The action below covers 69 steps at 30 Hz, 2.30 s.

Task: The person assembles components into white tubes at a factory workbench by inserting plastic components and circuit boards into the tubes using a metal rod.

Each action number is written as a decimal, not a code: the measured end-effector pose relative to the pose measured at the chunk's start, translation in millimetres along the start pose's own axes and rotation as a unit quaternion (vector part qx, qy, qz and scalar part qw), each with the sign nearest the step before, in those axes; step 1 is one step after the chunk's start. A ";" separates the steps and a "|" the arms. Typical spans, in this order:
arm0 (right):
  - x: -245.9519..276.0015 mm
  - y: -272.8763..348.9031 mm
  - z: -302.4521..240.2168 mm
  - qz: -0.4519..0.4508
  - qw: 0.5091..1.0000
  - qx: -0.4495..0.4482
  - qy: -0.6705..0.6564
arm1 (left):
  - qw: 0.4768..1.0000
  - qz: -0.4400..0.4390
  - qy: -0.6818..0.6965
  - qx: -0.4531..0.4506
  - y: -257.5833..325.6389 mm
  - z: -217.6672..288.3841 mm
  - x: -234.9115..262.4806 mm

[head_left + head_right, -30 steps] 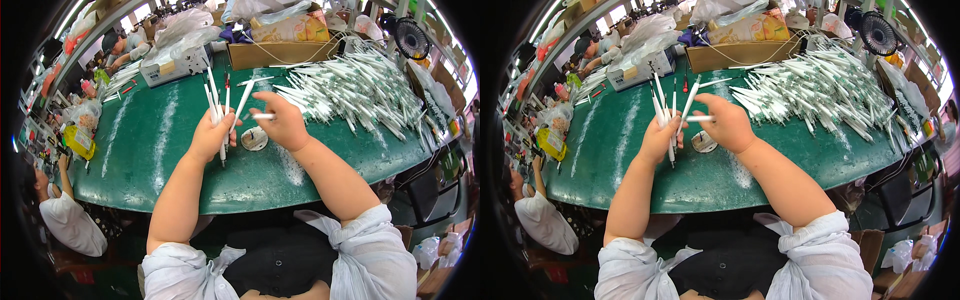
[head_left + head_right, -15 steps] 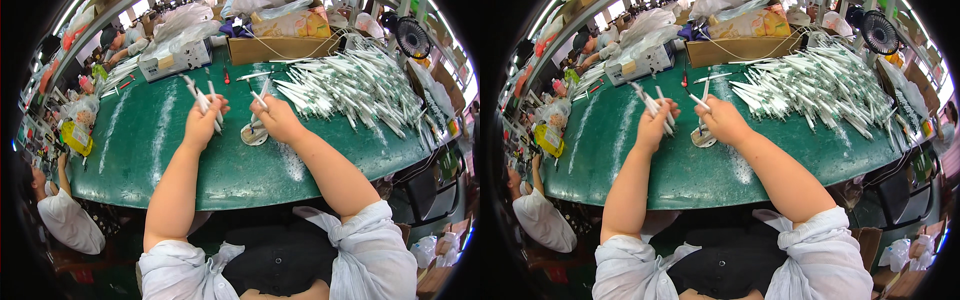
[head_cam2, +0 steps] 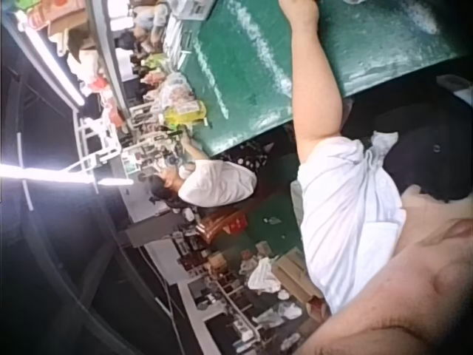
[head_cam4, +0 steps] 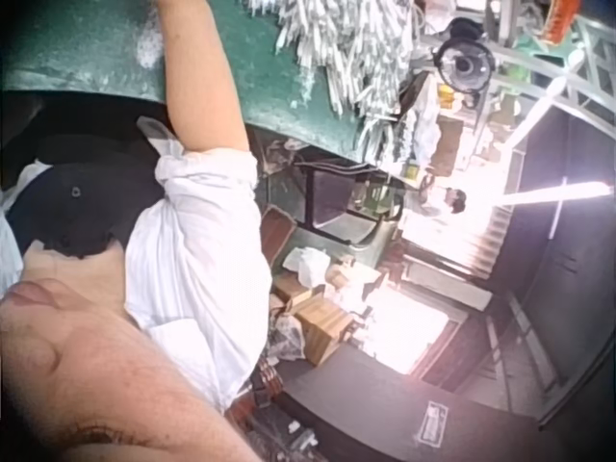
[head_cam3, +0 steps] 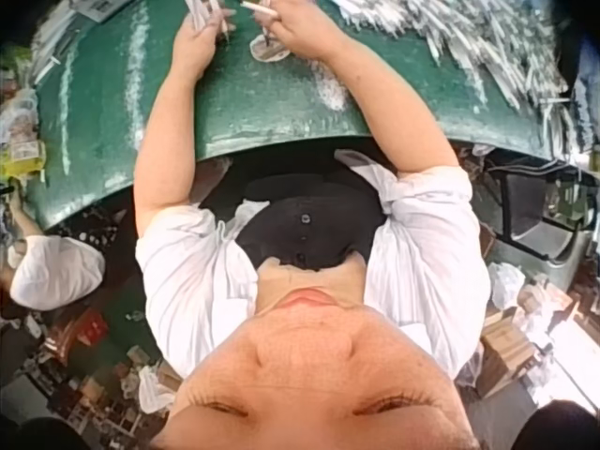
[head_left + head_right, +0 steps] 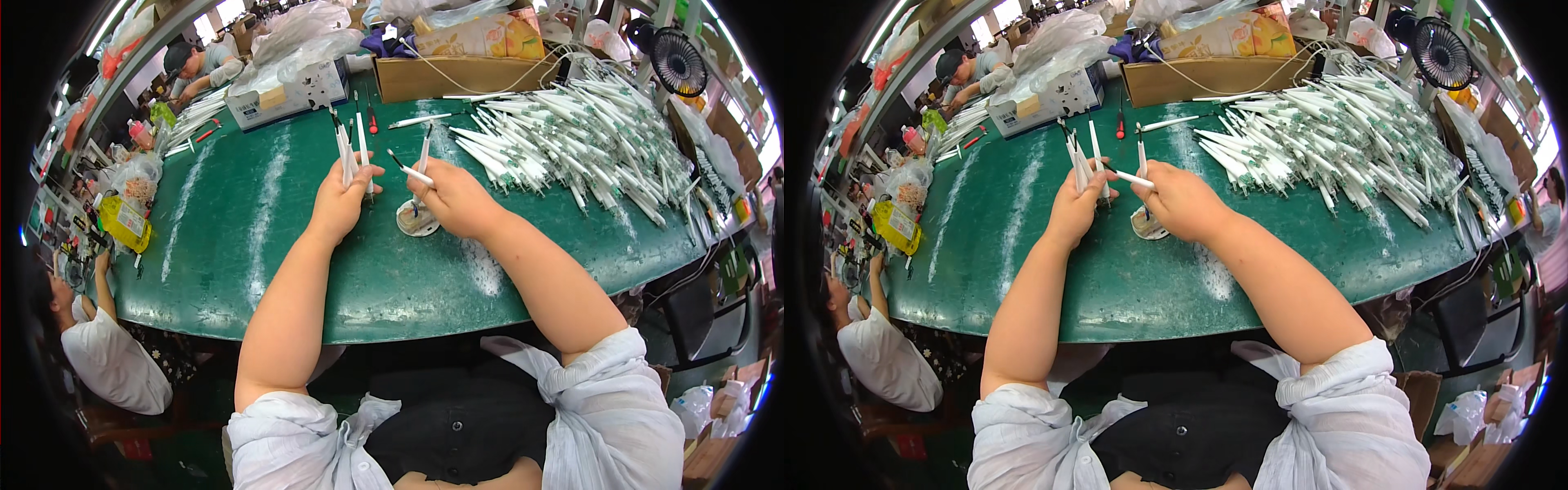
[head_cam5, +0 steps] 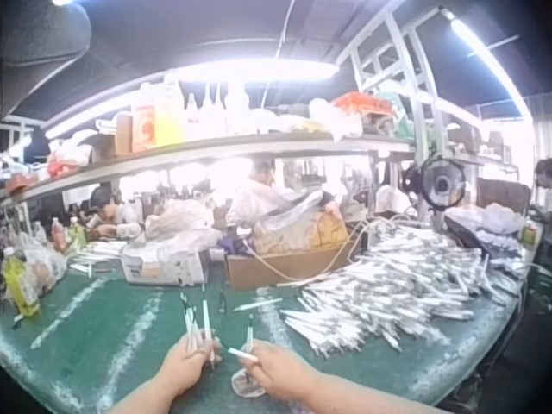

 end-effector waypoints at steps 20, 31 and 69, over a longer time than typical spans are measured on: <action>3.7 -0.6 10.8 0.105 0.978 -0.039 -0.175 | 0.988 -0.153 0.017 -0.006 14.5 16.9 -28.3; 0.8 -3.3 4.4 0.099 0.995 -0.025 0.002 | 0.997 -0.041 -0.010 0.064 4.8 -6.8 -1.1; -1.0 3.0 -8.2 0.020 0.995 0.072 0.058 | 0.992 -0.025 0.052 0.114 8.5 -6.2 -2.2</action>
Point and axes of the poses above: each hand's wrist, its own y-axis away from the middle knuckle, its own x-axis out of the back of the hand, z = x × y, the point moved 7 cm from there along -y, towards the middle knuckle, and after that the axes turned 14 degrees about -x, right-handed, at the moved point
